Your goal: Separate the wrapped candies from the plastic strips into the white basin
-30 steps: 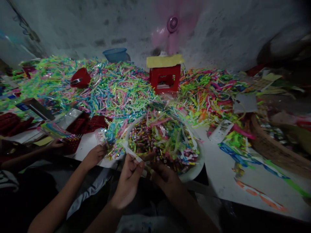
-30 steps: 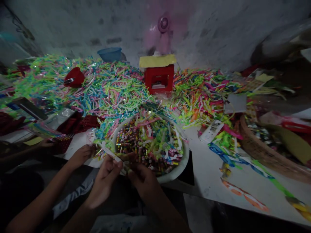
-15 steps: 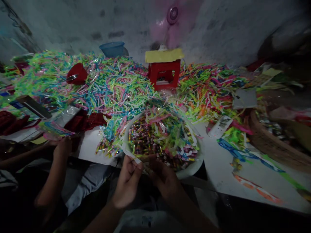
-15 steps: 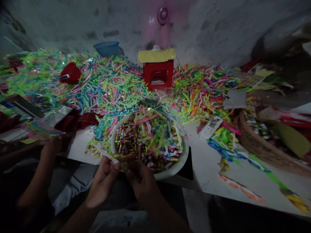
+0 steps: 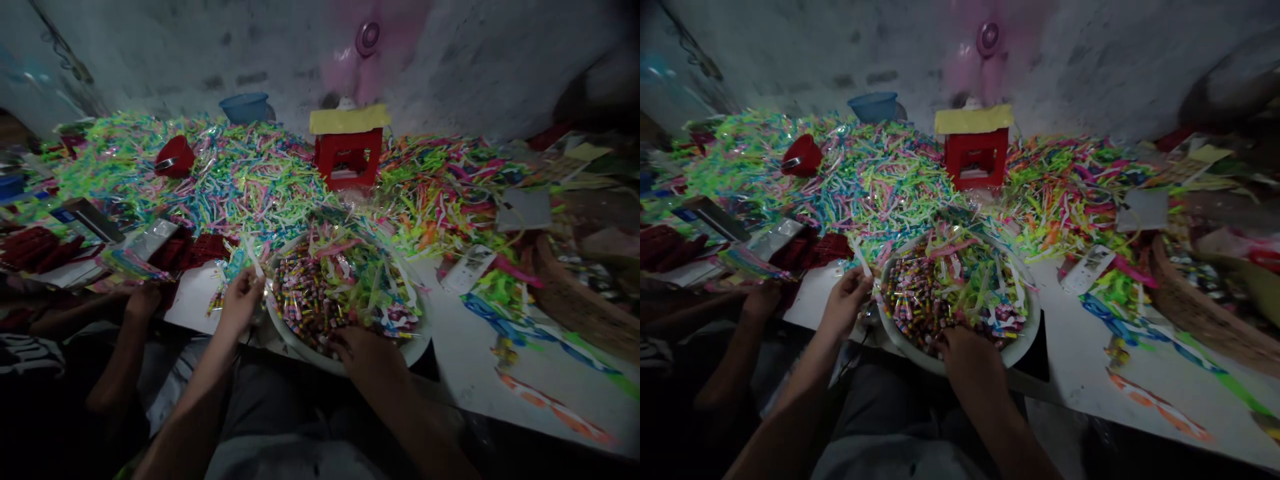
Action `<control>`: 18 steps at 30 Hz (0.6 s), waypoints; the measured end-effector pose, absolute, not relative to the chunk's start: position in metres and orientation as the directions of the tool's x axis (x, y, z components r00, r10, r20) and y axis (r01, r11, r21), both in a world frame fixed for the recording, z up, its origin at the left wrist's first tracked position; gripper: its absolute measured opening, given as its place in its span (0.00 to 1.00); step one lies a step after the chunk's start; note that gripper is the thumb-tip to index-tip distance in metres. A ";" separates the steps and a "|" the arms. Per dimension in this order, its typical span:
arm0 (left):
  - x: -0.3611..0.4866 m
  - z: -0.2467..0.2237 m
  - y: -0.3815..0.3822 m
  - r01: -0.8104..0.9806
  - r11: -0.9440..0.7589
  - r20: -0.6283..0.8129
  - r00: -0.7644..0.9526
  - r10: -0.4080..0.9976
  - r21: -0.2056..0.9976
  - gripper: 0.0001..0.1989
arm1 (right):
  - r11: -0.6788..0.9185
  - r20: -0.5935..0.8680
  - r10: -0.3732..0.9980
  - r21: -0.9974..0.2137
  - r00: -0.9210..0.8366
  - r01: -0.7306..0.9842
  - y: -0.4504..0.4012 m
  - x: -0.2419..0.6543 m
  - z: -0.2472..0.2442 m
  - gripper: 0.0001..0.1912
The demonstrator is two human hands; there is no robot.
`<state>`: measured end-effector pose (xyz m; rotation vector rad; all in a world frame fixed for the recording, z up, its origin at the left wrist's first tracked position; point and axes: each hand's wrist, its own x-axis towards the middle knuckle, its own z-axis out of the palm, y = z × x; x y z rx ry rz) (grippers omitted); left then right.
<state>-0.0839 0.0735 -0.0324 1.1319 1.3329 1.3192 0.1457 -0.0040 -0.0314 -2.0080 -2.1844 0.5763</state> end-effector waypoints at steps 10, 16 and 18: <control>-0.128 -0.052 0.200 0.491 0.084 0.043 -0.242 0.969 0.867 0.24 | 0.190 -0.214 0.933 -0.392 -0.290 0.900 0.011 0.131 -0.018 0.08; -0.116 -0.041 0.200 0.695 0.052 0.061 -0.136 0.989 0.717 0.10 | 0.184 -0.016 0.973 -0.548 -0.231 0.816 0.002 0.143 -0.019 0.11; -0.098 -0.033 0.194 0.737 -0.043 0.138 -0.069 0.988 0.674 0.13 | 0.215 0.072 0.973 -0.627 -0.219 0.749 -0.002 0.148 -0.019 0.11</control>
